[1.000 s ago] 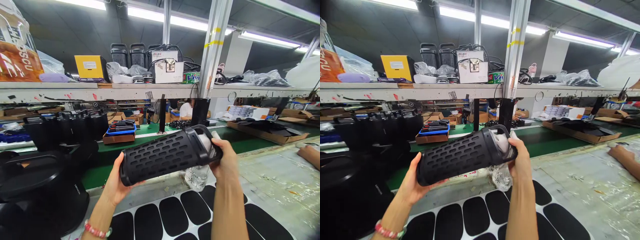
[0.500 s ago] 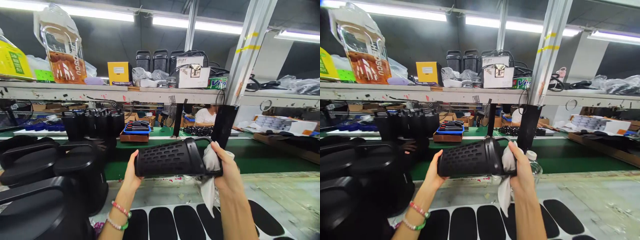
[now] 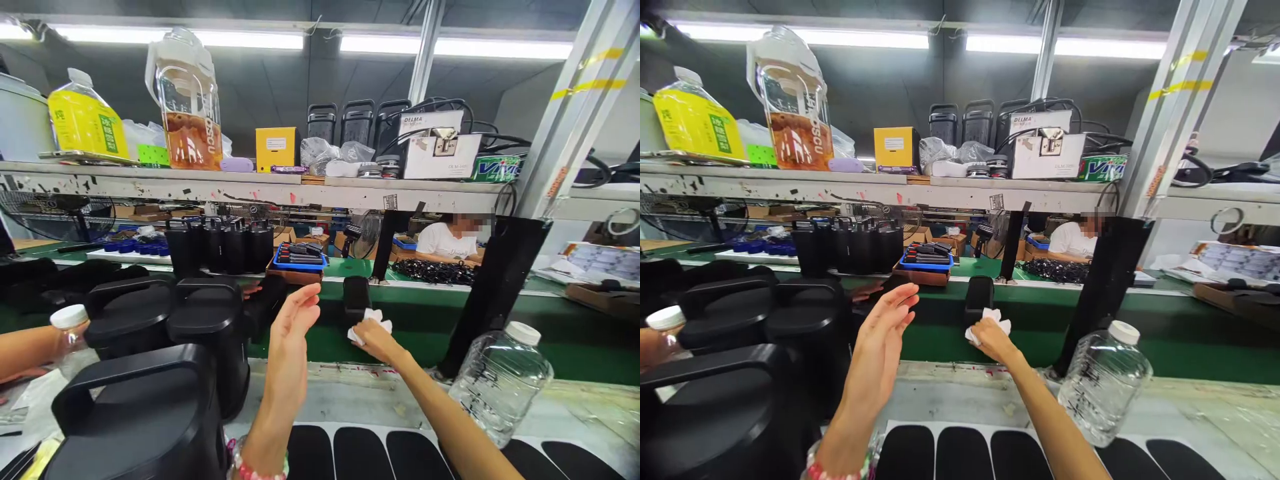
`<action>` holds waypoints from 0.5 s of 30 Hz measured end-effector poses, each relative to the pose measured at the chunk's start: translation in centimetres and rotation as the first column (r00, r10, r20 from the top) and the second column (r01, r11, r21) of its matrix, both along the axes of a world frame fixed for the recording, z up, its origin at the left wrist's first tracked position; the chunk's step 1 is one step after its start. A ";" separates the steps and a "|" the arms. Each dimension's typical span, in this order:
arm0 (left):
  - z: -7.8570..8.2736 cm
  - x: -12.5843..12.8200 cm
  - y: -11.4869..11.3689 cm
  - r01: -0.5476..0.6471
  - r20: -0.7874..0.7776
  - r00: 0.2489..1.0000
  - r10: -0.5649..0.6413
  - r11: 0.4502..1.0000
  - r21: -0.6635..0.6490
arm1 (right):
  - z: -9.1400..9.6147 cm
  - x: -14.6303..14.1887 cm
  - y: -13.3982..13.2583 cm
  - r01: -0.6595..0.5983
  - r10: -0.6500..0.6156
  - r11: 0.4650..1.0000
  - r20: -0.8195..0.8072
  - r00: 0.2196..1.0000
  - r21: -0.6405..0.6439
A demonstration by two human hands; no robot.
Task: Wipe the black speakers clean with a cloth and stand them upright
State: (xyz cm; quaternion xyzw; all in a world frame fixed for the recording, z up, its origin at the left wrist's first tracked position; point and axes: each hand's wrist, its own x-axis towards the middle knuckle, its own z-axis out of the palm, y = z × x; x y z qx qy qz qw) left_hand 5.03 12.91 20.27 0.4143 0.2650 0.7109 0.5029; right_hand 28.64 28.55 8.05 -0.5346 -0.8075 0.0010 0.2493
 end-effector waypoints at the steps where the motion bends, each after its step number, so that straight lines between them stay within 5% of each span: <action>1: 0.1 -0.1 -0.3 0.008 -0.023 1.000 -0.007 1.000 0.016 | -0.7 0.6 0.1 -0.015 0.017 0.999 0.089 0.996 -0.030; 5: 0.3 0.4 -1.2 0.121 -0.155 0.982 -0.110 0.991 0.063 | -2.0 1.6 0.0 -0.004 0.035 0.995 0.320 0.947 -0.098; 9: 0.3 1.0 -1.8 0.211 -0.228 0.956 -0.184 0.973 0.099 | -1.3 1.0 -0.2 -0.010 0.069 0.989 0.401 0.913 -0.147; 15: 0.3 -0.2 -1.9 0.121 -0.233 0.969 -0.082 0.980 0.156 | 1.4 2.1 0.4 0.025 0.044 0.984 0.380 0.924 -0.174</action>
